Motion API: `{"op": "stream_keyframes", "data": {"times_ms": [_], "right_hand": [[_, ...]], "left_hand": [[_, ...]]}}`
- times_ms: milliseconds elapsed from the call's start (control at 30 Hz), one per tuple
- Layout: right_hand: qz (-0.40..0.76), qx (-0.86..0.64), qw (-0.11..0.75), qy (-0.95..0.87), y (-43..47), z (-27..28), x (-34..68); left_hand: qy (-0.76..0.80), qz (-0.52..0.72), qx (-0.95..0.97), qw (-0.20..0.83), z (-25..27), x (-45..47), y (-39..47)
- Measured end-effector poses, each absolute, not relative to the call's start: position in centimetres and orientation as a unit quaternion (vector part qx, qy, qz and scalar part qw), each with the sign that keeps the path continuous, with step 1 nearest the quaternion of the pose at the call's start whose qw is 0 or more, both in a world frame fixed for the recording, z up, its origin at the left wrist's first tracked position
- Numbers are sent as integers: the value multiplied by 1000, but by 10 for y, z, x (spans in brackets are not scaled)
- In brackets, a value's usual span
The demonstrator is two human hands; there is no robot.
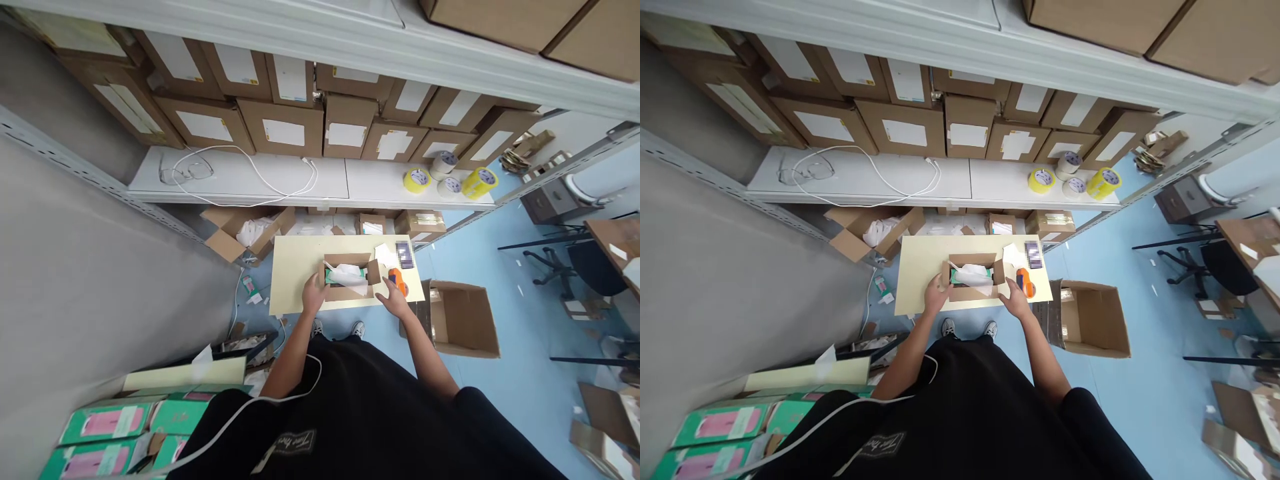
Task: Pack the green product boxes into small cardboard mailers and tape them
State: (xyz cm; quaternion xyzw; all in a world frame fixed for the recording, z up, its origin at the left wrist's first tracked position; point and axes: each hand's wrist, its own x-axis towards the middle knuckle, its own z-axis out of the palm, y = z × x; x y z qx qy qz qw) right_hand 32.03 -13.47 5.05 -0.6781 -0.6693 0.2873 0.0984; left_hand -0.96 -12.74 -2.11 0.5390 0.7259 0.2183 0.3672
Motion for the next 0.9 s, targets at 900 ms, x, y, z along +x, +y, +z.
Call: {"op": "stream_keyframes", "data": {"times_ms": [900], "right_hand": [[364,-721,175,-563,-80,-12,287]], "left_hand": [[706,-28,646,288,13,8,-96]]}}
